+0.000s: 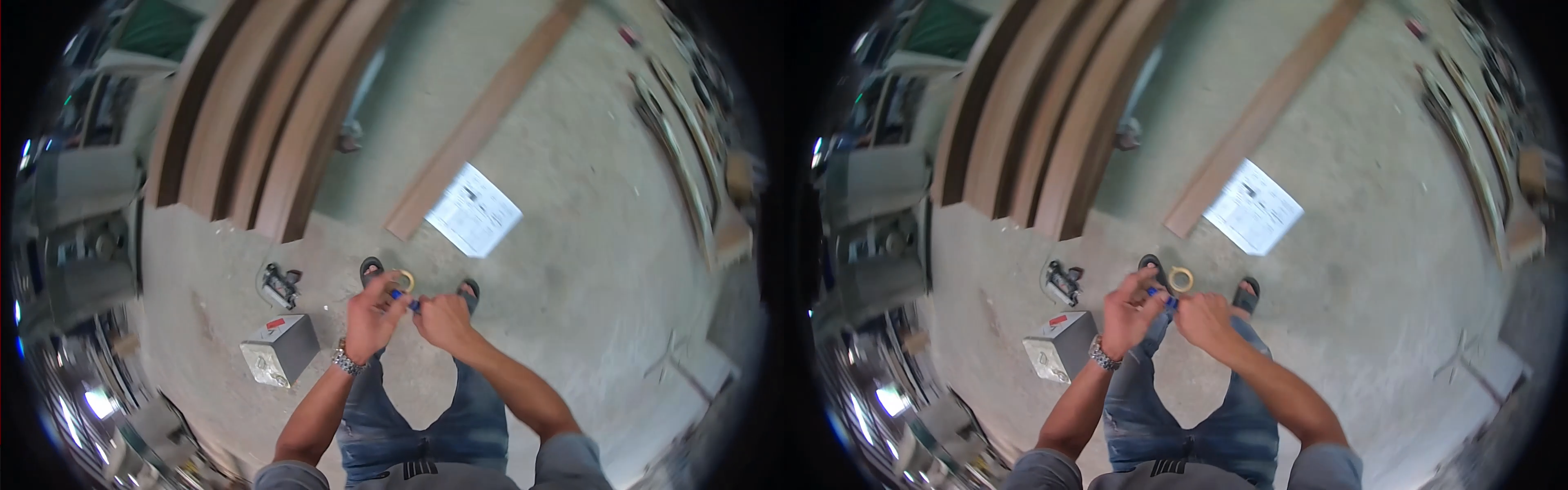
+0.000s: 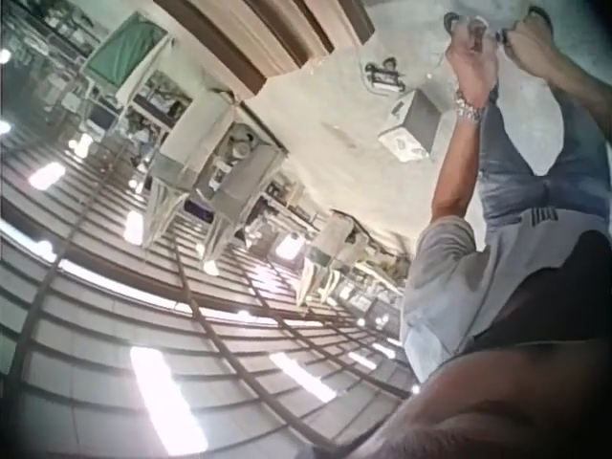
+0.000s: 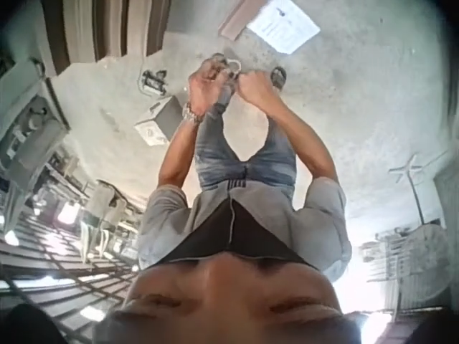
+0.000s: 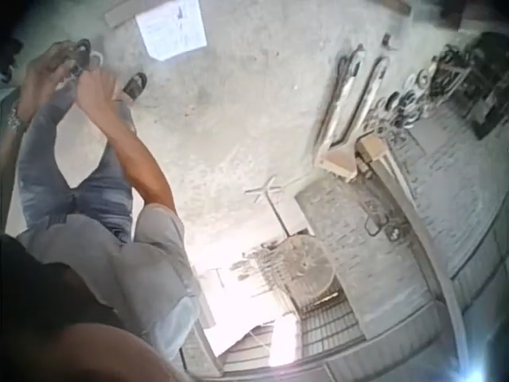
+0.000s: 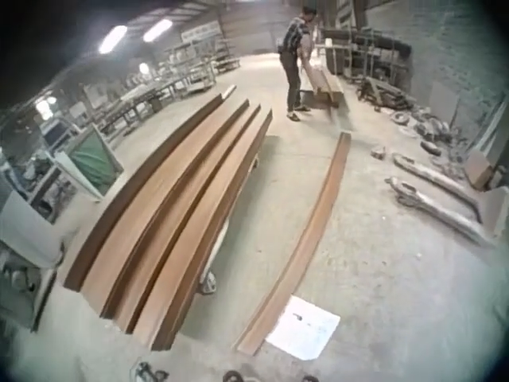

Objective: Marking long wooden boards with a blue marker and masking tape while referencing a technical drawing on the floor.

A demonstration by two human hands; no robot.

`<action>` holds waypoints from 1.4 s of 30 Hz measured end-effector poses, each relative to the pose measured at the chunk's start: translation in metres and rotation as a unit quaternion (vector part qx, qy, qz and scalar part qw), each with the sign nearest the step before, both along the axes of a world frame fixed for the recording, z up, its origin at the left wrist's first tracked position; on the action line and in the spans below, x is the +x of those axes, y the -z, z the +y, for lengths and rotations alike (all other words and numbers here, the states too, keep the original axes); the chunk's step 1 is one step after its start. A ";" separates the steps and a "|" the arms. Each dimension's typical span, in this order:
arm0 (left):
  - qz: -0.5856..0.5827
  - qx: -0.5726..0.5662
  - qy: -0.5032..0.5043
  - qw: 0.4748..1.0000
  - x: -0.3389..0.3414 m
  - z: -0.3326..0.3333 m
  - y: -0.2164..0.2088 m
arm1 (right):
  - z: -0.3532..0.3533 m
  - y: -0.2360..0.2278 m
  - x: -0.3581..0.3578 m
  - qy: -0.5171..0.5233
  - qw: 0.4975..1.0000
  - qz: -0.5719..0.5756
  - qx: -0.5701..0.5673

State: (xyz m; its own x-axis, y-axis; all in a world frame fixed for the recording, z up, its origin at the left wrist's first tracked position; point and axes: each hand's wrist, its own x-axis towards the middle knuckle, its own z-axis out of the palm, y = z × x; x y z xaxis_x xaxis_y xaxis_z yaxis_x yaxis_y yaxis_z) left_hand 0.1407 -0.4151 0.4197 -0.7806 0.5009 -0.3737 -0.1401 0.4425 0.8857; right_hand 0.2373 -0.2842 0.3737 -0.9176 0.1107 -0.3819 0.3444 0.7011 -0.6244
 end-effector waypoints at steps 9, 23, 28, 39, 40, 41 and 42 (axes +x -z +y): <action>-0.066 -0.050 -0.011 0.996 -0.098 -0.136 0.084 | -0.036 0.053 -0.039 0.084 0.995 -0.040 0.044; -0.229 -0.172 -0.066 0.956 -0.243 -0.393 0.161 | -0.243 0.030 -0.195 0.266 0.944 -0.048 -0.190; -0.212 -0.131 -0.140 0.958 -0.244 -0.400 0.161 | -0.264 0.032 -0.198 0.236 0.951 -0.029 -0.199; -0.172 -0.138 0.000 0.975 -0.113 -0.334 0.182 | -0.162 0.024 -0.076 0.340 0.932 -0.003 -0.127; -0.079 -0.161 0.085 0.980 -0.109 -0.324 0.189 | -0.153 0.022 -0.064 0.366 0.918 0.012 -0.149; -0.066 -0.199 0.102 0.972 -0.110 -0.321 0.199 | -0.148 0.023 -0.056 0.359 0.922 0.010 -0.145; -0.021 -0.203 0.094 0.974 -0.126 -0.331 0.221 | -0.151 0.027 -0.053 0.399 0.902 -0.003 -0.166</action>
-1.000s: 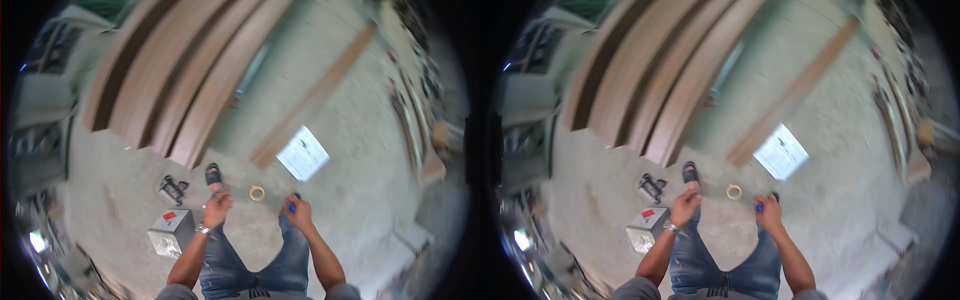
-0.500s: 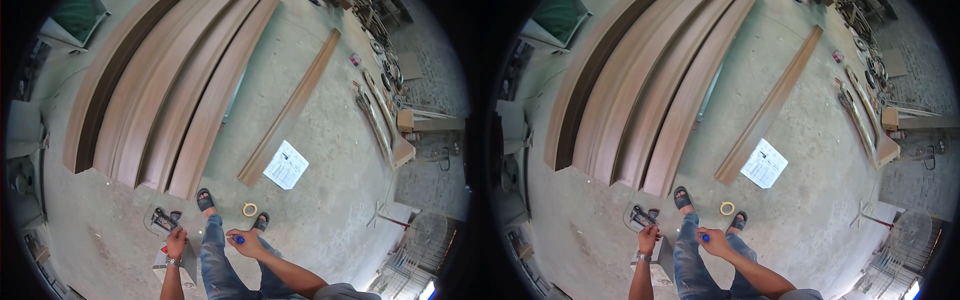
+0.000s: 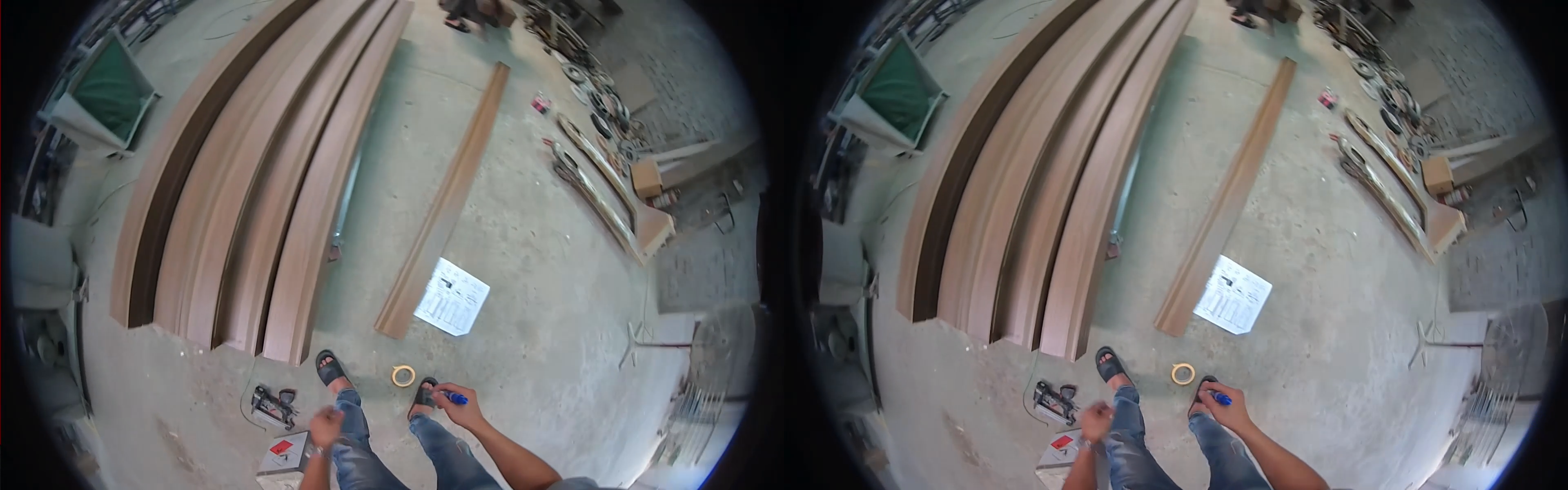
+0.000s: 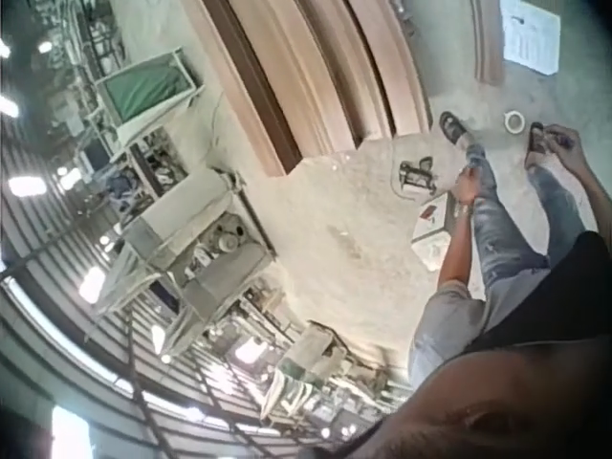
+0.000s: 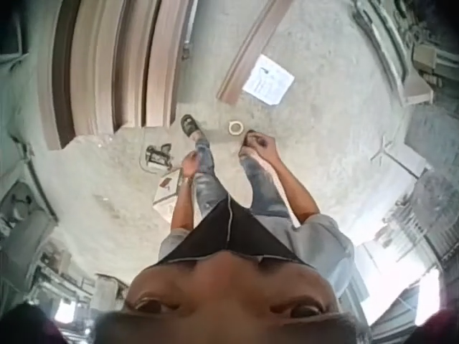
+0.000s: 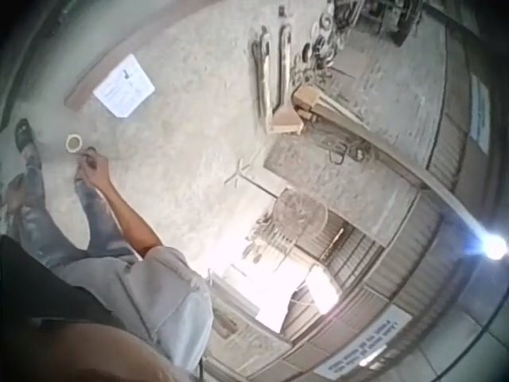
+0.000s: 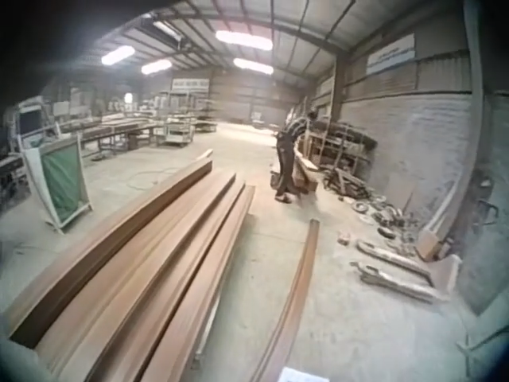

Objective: Marking long wooden boards with a blue marker and masking tape while referencing a technical drawing on the floor.

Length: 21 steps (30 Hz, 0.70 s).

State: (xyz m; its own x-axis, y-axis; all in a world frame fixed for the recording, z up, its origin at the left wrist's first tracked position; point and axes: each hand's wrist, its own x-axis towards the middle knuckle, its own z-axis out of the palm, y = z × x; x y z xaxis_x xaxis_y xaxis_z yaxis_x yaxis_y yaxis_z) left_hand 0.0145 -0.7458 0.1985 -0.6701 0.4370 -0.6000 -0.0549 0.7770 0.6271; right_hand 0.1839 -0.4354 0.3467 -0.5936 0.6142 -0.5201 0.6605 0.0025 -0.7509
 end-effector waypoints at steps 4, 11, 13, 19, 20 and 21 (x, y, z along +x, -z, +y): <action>0.053 -0.150 -0.065 0.985 -0.097 -0.032 0.089 | -0.015 0.027 0.035 0.055 0.998 0.013 -0.032; -0.040 0.055 -0.539 0.839 -0.170 0.000 0.120 | -0.072 0.056 -0.068 0.064 0.971 0.053 -0.226; -0.031 0.008 -0.531 0.847 -0.147 0.072 0.110 | -0.069 0.070 -0.063 0.006 0.988 0.027 -0.155; -0.012 0.082 -0.580 0.810 -0.116 0.045 0.125 | -0.090 0.059 -0.144 -0.058 0.959 -0.035 -0.275; -0.024 0.084 -0.558 0.825 -0.114 0.046 0.125 | -0.089 0.059 -0.155 -0.082 0.959 -0.052 -0.268; -0.029 0.084 -0.583 0.807 -0.114 0.044 0.126 | -0.090 0.057 -0.169 -0.086 0.960 -0.061 -0.258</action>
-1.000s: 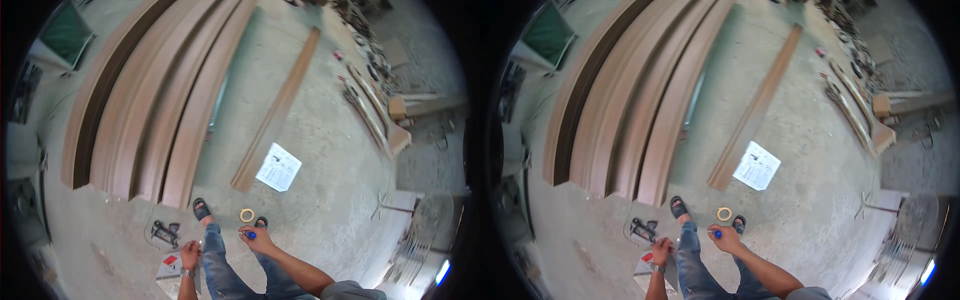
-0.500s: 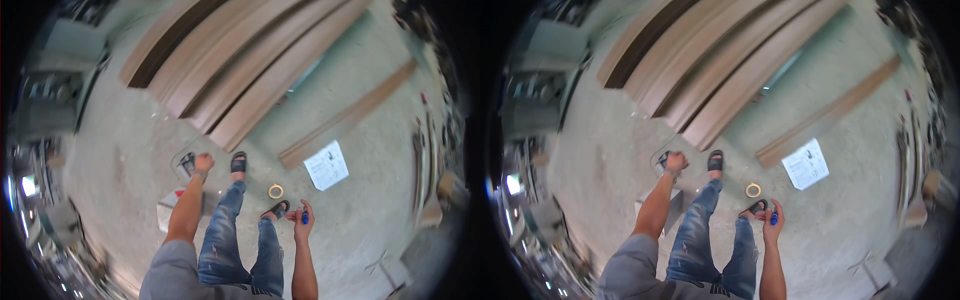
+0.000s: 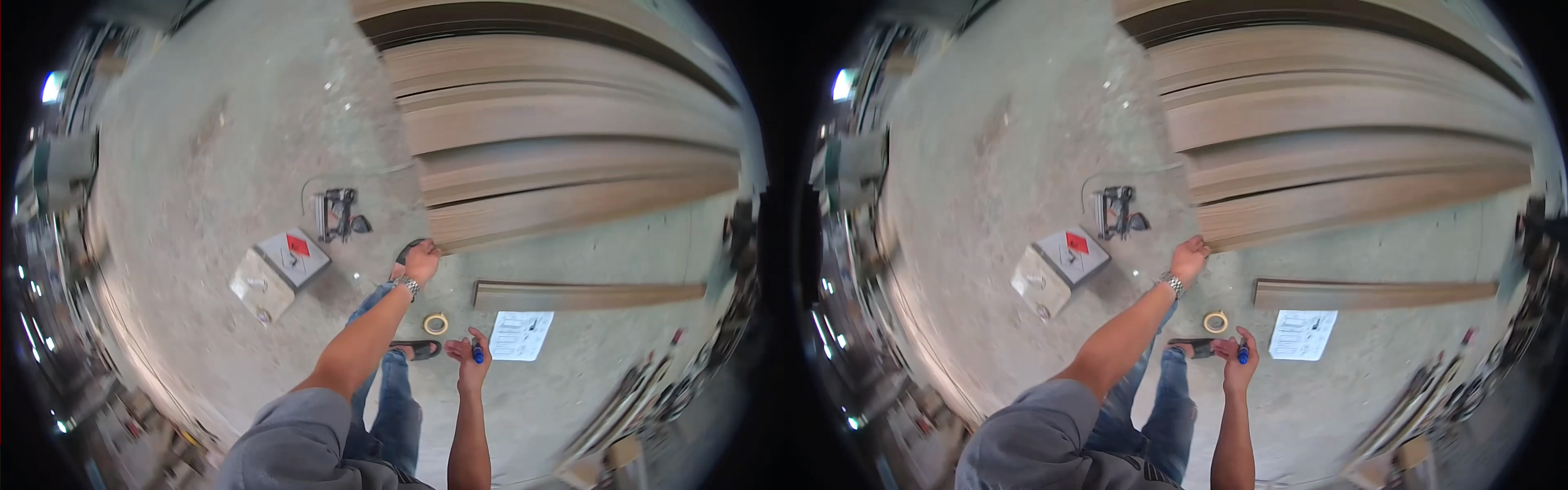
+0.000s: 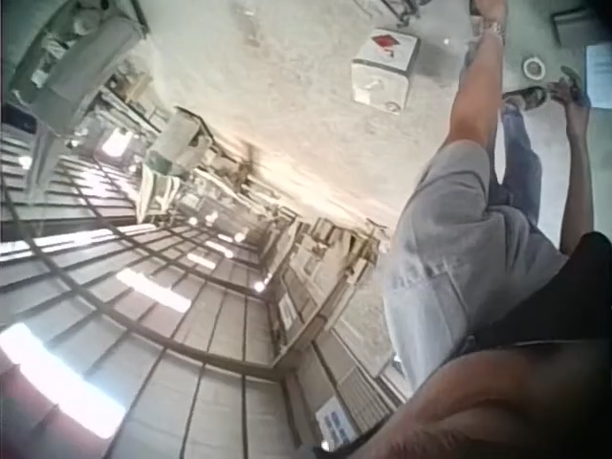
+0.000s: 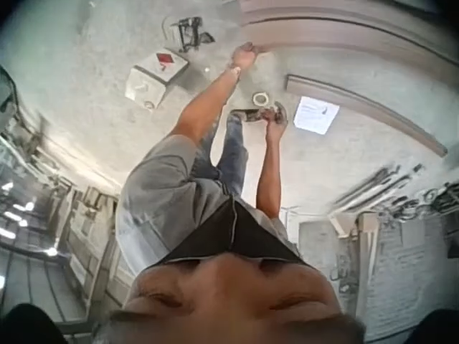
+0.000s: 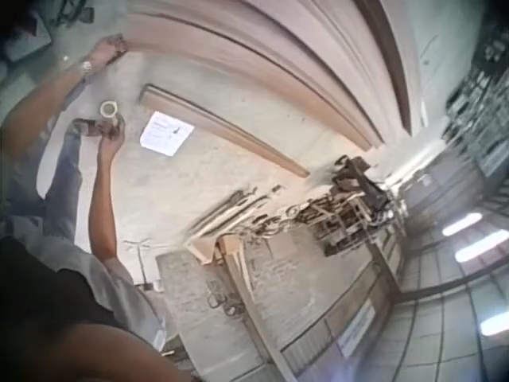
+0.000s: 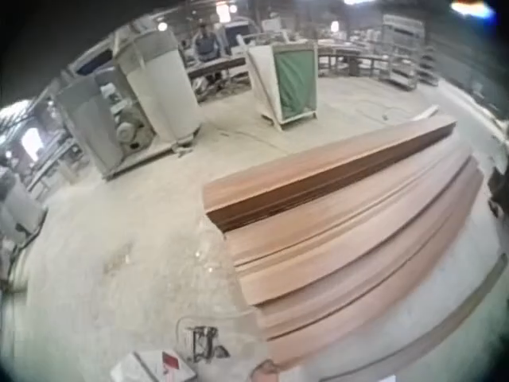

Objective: Marking long wooden boards with a blue marker and masking tape while referencing a technical drawing on the floor.

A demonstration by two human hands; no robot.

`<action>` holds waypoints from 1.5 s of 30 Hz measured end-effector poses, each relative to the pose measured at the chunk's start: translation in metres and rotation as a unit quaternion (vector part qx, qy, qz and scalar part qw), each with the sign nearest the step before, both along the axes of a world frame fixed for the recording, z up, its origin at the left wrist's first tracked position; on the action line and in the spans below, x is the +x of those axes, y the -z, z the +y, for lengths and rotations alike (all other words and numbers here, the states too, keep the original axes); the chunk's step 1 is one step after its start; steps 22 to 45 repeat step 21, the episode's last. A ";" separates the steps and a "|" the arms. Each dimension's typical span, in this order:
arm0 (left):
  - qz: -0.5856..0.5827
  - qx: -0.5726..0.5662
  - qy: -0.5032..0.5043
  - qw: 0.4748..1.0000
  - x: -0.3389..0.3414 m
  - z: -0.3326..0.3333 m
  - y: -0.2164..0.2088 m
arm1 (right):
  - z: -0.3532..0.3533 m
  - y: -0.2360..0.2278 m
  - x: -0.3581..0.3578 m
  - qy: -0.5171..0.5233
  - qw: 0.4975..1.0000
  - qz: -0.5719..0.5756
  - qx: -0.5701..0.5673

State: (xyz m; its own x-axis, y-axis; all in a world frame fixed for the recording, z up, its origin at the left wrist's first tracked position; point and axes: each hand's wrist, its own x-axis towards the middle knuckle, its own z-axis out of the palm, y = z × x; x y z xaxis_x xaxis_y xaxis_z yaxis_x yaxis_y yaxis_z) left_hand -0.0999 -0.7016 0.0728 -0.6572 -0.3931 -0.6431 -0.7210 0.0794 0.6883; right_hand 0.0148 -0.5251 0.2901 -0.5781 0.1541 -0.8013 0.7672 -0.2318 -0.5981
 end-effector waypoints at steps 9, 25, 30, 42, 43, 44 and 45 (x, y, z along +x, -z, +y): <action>-0.017 -0.018 0.091 0.996 0.010 0.003 -0.060 | -0.026 -0.008 -0.050 -0.199 0.977 -0.005 0.073; -0.083 -0.157 0.288 0.941 0.222 -0.120 -0.099 | 0.042 -0.047 0.046 -0.192 0.953 0.190 0.139; -0.083 -0.157 0.288 0.941 0.222 -0.120 -0.099 | 0.042 -0.047 0.046 -0.192 0.953 0.190 0.139; -0.083 -0.157 0.288 0.941 0.222 -0.120 -0.099 | 0.042 -0.047 0.046 -0.192 0.953 0.190 0.139; -0.083 -0.157 0.288 0.941 0.222 -0.120 -0.099 | 0.042 -0.047 0.046 -0.192 0.953 0.190 0.139; -0.083 -0.157 0.288 0.941 0.222 -0.120 -0.099 | 0.042 -0.047 0.046 -0.192 0.953 0.190 0.139; -0.083 -0.157 0.288 0.941 0.222 -0.120 -0.099 | 0.042 -0.047 0.046 -0.192 0.953 0.190 0.139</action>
